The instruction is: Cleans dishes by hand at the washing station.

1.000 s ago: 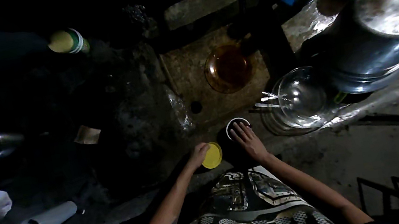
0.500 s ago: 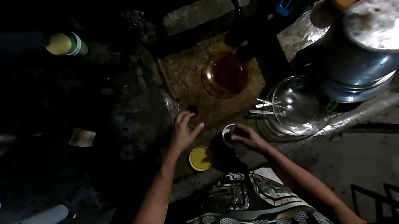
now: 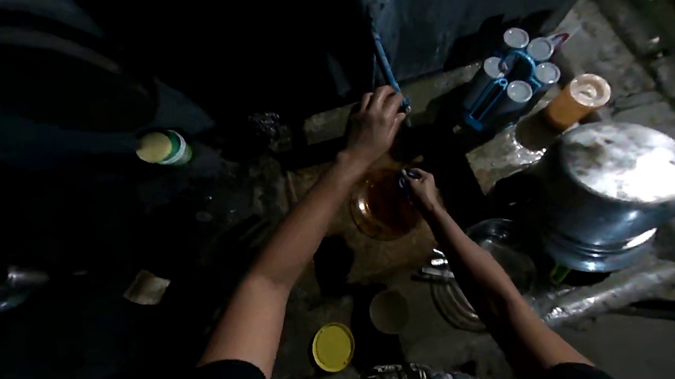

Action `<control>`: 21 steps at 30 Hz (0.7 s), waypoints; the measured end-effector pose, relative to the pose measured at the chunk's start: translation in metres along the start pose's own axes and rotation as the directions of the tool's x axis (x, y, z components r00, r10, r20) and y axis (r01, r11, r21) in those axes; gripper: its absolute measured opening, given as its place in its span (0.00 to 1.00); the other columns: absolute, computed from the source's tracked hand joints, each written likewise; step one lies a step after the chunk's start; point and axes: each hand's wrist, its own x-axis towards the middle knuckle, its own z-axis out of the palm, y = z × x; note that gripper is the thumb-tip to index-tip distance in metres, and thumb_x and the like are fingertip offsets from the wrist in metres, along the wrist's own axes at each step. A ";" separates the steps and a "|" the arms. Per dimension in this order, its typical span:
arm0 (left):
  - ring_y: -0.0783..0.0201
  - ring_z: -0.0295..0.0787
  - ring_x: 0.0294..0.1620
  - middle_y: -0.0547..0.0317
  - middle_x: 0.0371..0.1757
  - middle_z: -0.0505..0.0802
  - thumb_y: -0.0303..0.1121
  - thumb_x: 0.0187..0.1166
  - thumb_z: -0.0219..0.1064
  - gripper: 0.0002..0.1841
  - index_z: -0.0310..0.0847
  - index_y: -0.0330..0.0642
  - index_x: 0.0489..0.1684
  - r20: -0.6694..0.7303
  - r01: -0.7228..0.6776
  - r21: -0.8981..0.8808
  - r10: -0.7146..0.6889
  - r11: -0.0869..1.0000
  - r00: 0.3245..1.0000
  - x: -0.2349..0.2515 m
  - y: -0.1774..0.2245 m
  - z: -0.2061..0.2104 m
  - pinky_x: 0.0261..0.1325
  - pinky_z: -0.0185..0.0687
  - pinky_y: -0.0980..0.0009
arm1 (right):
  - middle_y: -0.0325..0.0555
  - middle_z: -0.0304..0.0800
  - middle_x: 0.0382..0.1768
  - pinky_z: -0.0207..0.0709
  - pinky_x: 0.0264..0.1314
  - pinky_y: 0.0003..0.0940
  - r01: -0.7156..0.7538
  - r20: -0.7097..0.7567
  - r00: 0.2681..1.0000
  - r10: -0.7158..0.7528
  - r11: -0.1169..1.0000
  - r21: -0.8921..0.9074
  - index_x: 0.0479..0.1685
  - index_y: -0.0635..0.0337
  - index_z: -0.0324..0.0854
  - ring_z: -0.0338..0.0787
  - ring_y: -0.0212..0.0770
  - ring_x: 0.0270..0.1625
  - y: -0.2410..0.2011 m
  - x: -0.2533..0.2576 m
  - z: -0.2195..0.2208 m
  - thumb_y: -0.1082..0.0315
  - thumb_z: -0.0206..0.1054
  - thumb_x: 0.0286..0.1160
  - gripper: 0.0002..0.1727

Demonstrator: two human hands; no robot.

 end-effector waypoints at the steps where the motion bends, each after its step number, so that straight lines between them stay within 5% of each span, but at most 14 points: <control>1: 0.36 0.75 0.75 0.40 0.74 0.81 0.40 0.89 0.57 0.20 0.80 0.39 0.71 0.075 -0.019 0.089 0.012 0.996 0.997 0.021 -0.003 0.005 0.70 0.72 0.41 | 0.62 0.91 0.46 0.82 0.54 0.50 -0.014 -0.037 0.999 0.012 0.999 -0.051 0.55 0.71 0.86 0.90 0.50 0.44 0.001 0.017 0.007 0.57 0.64 0.86 0.21; 3: 0.34 0.74 0.73 0.36 0.70 0.81 0.43 0.91 0.53 0.22 0.80 0.34 0.67 0.248 -0.068 0.204 0.015 0.977 0.969 0.049 -0.008 0.014 0.68 0.71 0.39 | 0.64 0.91 0.41 0.80 0.54 0.58 -0.100 -0.069 0.993 0.094 0.990 -0.101 0.45 0.71 0.88 0.90 0.57 0.43 0.005 0.040 0.016 0.45 0.53 0.89 0.33; 6: 0.33 0.75 0.73 0.32 0.66 0.82 0.40 0.92 0.52 0.21 0.79 0.28 0.62 0.402 -0.130 0.277 0.008 0.952 0.916 0.063 0.000 0.012 0.68 0.71 0.40 | 0.67 0.87 0.52 0.80 0.56 0.58 -0.287 0.044 0.957 0.286 0.958 0.000 0.61 0.71 0.81 0.88 0.59 0.50 0.002 0.048 0.012 0.38 0.41 0.91 0.40; 8: 0.34 0.77 0.72 0.31 0.64 0.84 0.40 0.93 0.49 0.22 0.79 0.26 0.60 0.435 -0.073 0.286 -0.062 0.955 0.898 0.063 0.007 0.009 0.69 0.72 0.41 | 0.62 0.86 0.60 0.82 0.57 0.52 -0.369 0.192 0.919 0.344 0.923 0.110 0.75 0.64 0.74 0.89 0.54 0.54 -0.002 0.047 0.004 0.41 0.45 0.91 0.36; 10: 0.36 0.82 0.68 0.31 0.60 0.87 0.39 0.92 0.47 0.22 0.81 0.26 0.58 0.417 0.109 0.230 -0.199 0.967 0.887 0.058 0.022 0.008 0.69 0.73 0.42 | 0.55 0.87 0.55 0.84 0.47 0.42 -0.364 0.271 0.911 0.310 0.914 0.179 0.79 0.59 0.70 0.88 0.44 0.46 -0.003 0.044 0.000 0.51 0.58 0.88 0.28; 14: 0.39 0.84 0.66 0.34 0.61 0.88 0.40 0.92 0.48 0.22 0.83 0.28 0.56 0.381 0.344 0.164 -0.381 0.925 0.842 0.061 0.043 0.009 0.66 0.77 0.44 | 0.55 0.88 0.56 0.83 0.55 0.44 -0.332 0.170 0.937 0.306 0.931 0.154 0.74 0.61 0.75 0.88 0.45 0.50 -0.007 0.040 -0.001 0.56 0.70 0.80 0.28; 17: 0.44 0.86 0.55 0.37 0.50 0.88 0.53 0.91 0.50 0.29 0.81 0.29 0.52 0.344 0.466 -0.199 -0.384 0.862 0.857 0.039 0.005 0.014 0.59 0.78 0.44 | 0.60 0.90 0.50 0.84 0.57 0.52 -0.248 0.034 0.968 0.247 0.967 0.051 0.62 0.67 0.84 0.91 0.51 0.48 0.003 0.047 -0.005 0.52 0.70 0.79 0.26; 19: 0.43 0.85 0.58 0.34 0.58 0.86 0.54 0.92 0.46 0.31 0.78 0.30 0.64 0.401 0.649 -0.388 -0.514 0.655 0.758 0.000 -0.033 0.041 0.64 0.77 0.44 | 0.66 0.90 0.52 0.80 0.61 0.60 -0.165 -0.084 0.985 0.153 0.972 -0.168 0.57 0.69 0.87 0.90 0.61 0.54 0.015 0.053 -0.009 0.63 0.69 0.79 0.18; 21: 0.40 0.86 0.60 0.33 0.64 0.86 0.53 0.92 0.46 0.29 0.76 0.37 0.73 0.500 0.855 -0.230 -0.698 0.464 0.513 -0.056 -0.066 0.086 0.63 0.78 0.41 | 0.70 0.87 0.60 0.77 0.68 0.66 -0.126 -0.130 0.988 0.082 0.916 -0.381 0.62 0.67 0.85 0.87 0.68 0.64 0.046 0.055 0.000 0.69 0.71 0.76 0.18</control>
